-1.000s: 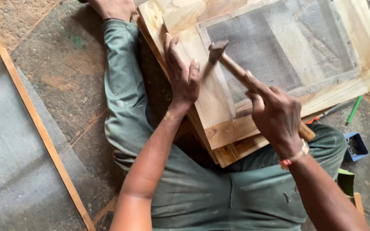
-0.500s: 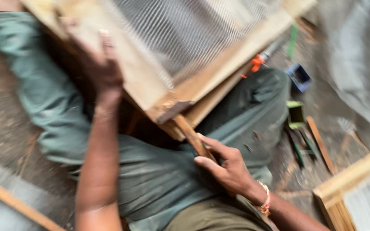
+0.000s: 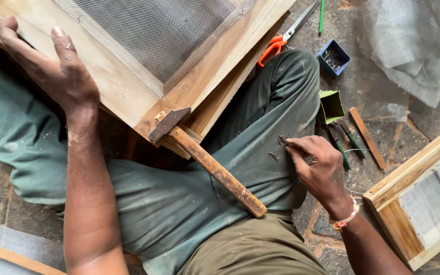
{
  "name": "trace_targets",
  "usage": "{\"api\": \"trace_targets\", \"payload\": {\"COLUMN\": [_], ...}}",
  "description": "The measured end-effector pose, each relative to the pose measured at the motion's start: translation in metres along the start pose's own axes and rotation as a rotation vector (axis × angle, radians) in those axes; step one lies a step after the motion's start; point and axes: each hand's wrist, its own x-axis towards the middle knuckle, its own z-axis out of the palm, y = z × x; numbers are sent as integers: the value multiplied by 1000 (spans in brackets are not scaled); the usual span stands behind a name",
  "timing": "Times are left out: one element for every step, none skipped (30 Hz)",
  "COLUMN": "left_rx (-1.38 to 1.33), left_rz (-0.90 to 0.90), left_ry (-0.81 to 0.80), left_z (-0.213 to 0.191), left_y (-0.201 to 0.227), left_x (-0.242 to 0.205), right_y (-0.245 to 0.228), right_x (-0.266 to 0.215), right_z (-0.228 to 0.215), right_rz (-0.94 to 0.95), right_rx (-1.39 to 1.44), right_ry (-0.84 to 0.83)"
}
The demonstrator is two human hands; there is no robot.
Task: The person is assembling a wooden screen frame by attaching a mesh screen to the wooden border. They use a hammer to drive nails into the frame, securing the mesh in place.
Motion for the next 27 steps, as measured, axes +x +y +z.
{"api": "trace_targets", "payload": {"left_rx": [6, 10, 13, 14, 10, 6, -1, -9, -13, -17, -15, -13, -4, -3, -1, -7, -9, -11, -6, -5, -3, -3, -1, 2, 6, 10, 13], "left_rz": [3, 2, 1, -3, -6, -9, -10, -16, -16, -19, -18, -16, -11, -1, 7, 21, 23, 26, 17, 12, 8, 7, 11, 15, 25, 30, 36], "left_ry": [-1, -4, -5, -7, -9, -11, -12, -11, -14, -16, -16, -17, -17, -14, -12, -6, -6, -6, -9, -11, -13, -13, -14, -14, -14, -15, -15], "left_z": [-1, -3, -3, -4, -5, -5, -6, -5, -7, -8, -8, -8, -8, -8, -8, -8, -7, -6, -6, -5, -5, -5, -5, -5, -5, -5, -5], "left_y": [3, 6, 9, 12, 15, 17, 19, 21, 22, 23, 24, 25, 26, 26, 25, 25, 24, 23, 21, 20, 19, 17, 15, 12, 9, 6, 3], "left_x": [0, 0, 0, 1, 1, 1, 1, 0, 2, 2, 3, 4, 5, 5, 5, 5, 5, 4, 6, 5, 5, 4, 3, 2, 1, 0, 0], "right_y": [0, -1, -2, -3, -4, -5, -5, -5, -5, -4, -3, -1, 1, 3, 7, 9, 12, 15, 17, 19, 21, 22, 22, 22, 21, 20, 19], "right_x": [0, 1, 2, 3, 5, 6, 8, 9, 10, 11, 12, 13, 14, 15, 15, 15, 14, 13, 13, 13, 13, 14, 14, 14, 15, 16, 17], "right_z": [2, 2, 1, 0, -2, -3, -5, -6, -4, -2, -1, 1, 3, 4, 5, 5, 5, 3, 2, 1, 0, -1, -2, -4, -5, -5, -6], "right_rz": [-32, -29, -28, -26, -21, -16, -11, -28, -45, -63, -62, -62, -63, -49, -33, -18, -3, 12, 27, 27, 28, 28, 24, 19, 14, 4, -5], "right_rx": [-23, -15, -8, -1, 5, 11, 16, 13, 9, 6, -1, -8, -16, -9, -3, 2, 20, 38, 55, 44, 34, 23, 34, 44, 56, 47, 39], "right_ry": [12, 25, 39, 52, 51, 49, 46, 35, 23, 11, 9, 8, 6, 6, 4, 2, 12, 23, 34, 44, 53, 62, 48, 33, 18, 2, -14]}}
